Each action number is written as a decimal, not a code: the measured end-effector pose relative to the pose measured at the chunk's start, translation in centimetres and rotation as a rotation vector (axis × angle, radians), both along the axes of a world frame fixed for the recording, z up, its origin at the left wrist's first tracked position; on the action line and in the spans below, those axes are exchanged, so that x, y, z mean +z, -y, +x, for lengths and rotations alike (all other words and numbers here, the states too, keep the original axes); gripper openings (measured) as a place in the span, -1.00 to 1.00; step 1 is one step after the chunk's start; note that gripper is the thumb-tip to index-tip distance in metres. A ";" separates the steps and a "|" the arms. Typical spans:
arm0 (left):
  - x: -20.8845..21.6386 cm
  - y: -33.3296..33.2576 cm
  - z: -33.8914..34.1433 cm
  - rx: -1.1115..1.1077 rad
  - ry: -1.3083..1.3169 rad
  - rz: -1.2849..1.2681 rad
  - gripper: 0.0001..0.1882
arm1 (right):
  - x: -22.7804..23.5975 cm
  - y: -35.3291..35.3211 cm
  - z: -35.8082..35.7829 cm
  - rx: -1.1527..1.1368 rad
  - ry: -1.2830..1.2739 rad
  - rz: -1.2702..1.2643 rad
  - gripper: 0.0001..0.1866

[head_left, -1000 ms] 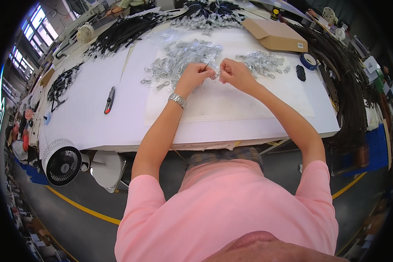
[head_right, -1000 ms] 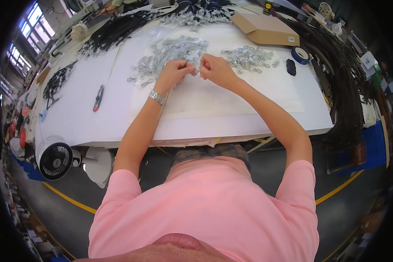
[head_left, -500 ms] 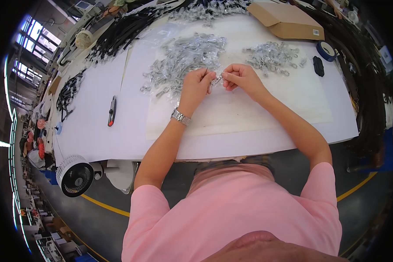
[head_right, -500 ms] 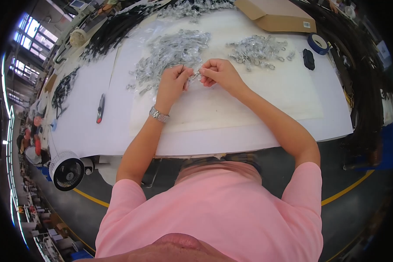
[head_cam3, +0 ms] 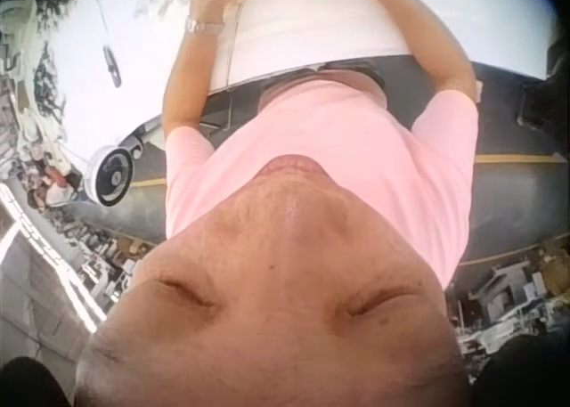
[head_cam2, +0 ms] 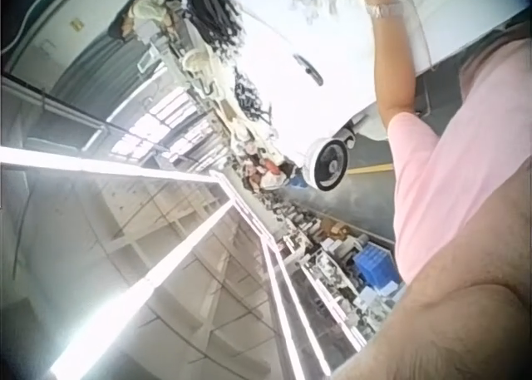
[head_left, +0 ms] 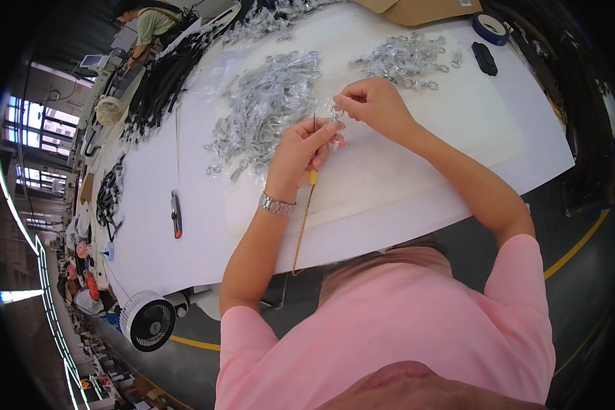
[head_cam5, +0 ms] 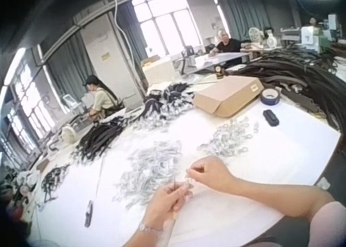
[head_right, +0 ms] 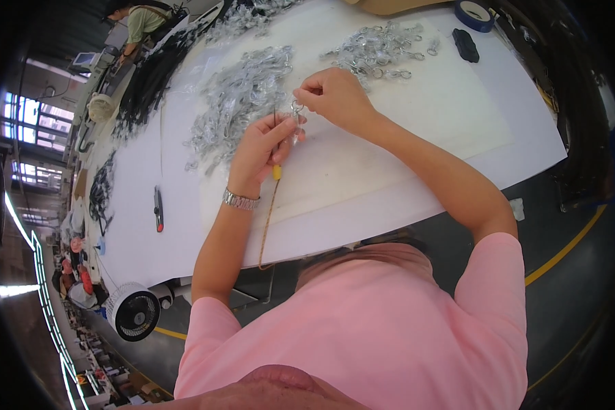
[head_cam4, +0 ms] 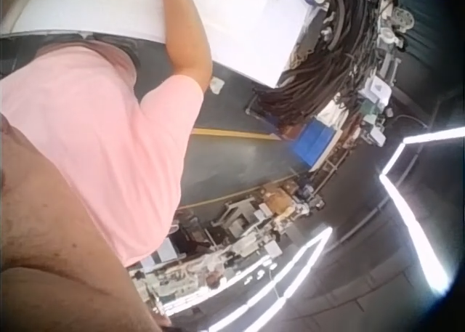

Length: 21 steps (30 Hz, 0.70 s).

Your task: Assembling small metal clips or hardware components by hand at a workbench.

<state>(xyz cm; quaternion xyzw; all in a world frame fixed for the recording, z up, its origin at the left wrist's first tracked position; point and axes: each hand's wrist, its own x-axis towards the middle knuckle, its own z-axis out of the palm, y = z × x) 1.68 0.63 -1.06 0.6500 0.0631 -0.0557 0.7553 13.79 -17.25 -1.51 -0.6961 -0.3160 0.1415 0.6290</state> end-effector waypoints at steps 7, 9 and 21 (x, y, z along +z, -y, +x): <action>-0.1 1.1 -0.3 0.004 -0.013 -0.132 -0.75 | 1.5 0.3 -1.0 -0.150 0.025 0.101 -0.71; -0.3 1.1 -0.4 0.102 0.063 -0.073 -0.81 | 0.7 0.2 -1.5 -0.096 -0.137 0.223 -0.71; 0.2 1.1 -0.9 0.159 0.087 0.126 -0.83 | -1.3 0.5 -2.5 0.075 -0.725 0.341 -0.66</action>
